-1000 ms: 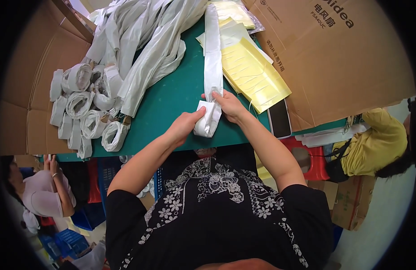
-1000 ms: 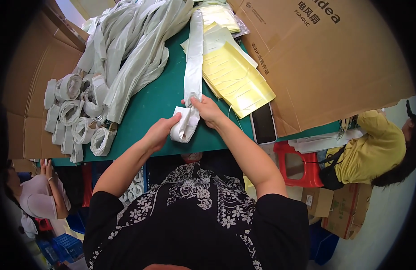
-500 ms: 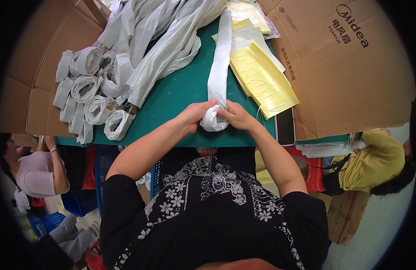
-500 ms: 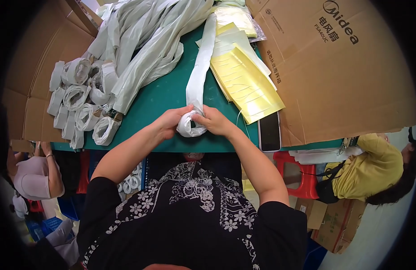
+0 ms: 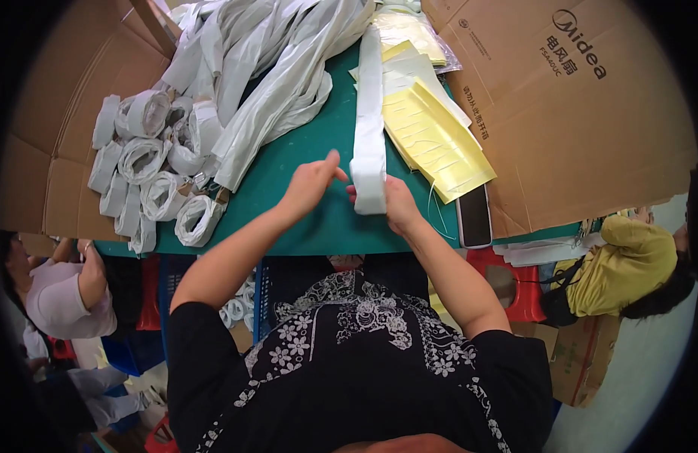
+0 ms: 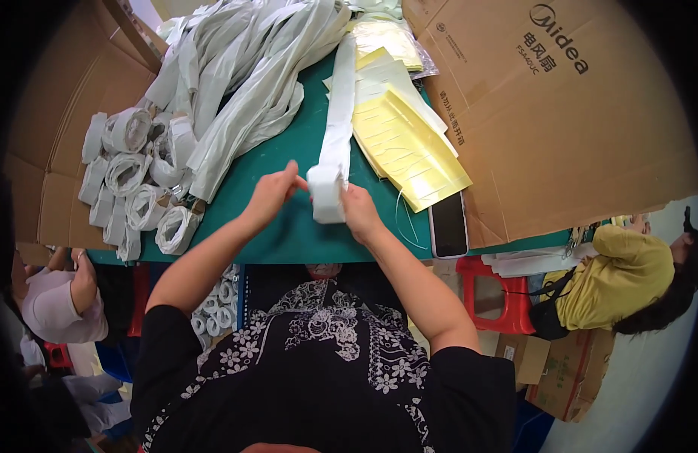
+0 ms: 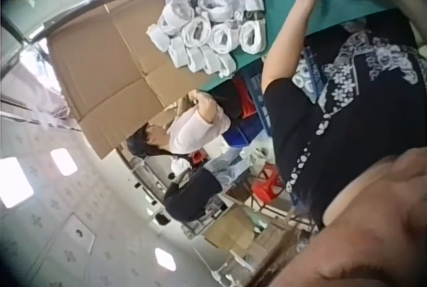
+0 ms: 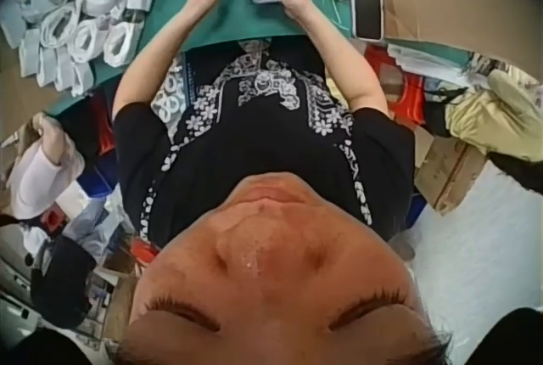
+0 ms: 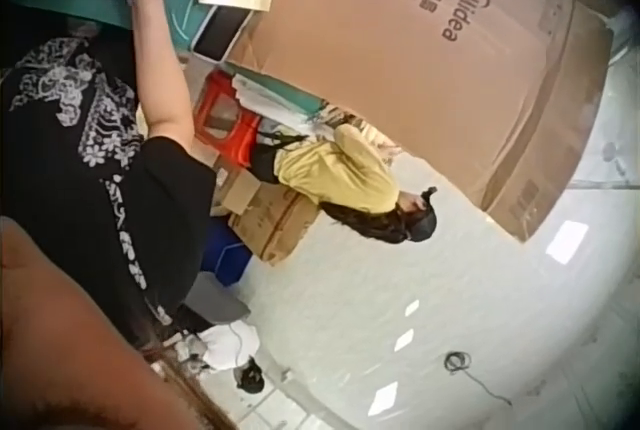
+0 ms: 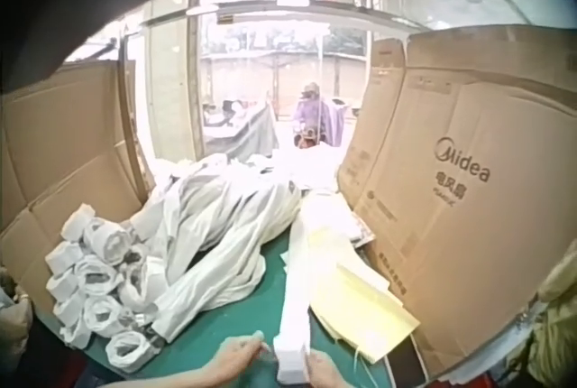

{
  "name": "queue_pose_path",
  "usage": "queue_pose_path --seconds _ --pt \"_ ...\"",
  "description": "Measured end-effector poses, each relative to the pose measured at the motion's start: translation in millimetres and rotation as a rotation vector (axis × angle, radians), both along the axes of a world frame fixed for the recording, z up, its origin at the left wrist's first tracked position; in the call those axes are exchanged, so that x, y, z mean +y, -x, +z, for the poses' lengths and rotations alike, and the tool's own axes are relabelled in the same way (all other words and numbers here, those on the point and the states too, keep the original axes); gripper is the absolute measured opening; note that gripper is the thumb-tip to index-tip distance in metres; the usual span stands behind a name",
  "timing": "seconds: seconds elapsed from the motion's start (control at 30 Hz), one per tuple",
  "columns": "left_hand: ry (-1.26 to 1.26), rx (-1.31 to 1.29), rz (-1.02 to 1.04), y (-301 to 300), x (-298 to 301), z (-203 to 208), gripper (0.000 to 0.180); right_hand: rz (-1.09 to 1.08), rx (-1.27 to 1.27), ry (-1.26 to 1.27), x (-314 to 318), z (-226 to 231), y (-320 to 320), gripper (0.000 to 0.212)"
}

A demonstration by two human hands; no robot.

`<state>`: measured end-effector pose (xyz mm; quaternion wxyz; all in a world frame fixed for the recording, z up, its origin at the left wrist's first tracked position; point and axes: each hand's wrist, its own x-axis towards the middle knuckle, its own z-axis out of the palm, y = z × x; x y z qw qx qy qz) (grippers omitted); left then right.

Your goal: Rolling up fabric straps and placing them into a plastic crate.

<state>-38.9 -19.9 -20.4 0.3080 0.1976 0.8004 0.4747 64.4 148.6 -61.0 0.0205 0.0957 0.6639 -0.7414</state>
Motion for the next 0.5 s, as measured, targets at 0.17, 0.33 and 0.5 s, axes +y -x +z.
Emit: queue_pose_path --seconds 0.17,0.33,0.5 --pt "-0.31 1.004 -0.345 -31.1 -7.7 -20.4 0.035 -0.222 -0.3 0.729 -10.9 -1.9 -4.8 0.03" --pt "-0.433 1.174 -0.305 -34.8 6.4 -30.2 0.03 -0.078 -0.227 1.136 -9.4 -12.5 -11.0 0.028" --pt "-0.529 0.877 -0.292 -54.6 1.5 -20.5 0.016 0.133 0.071 0.896 8.3 -2.0 5.5 0.048"
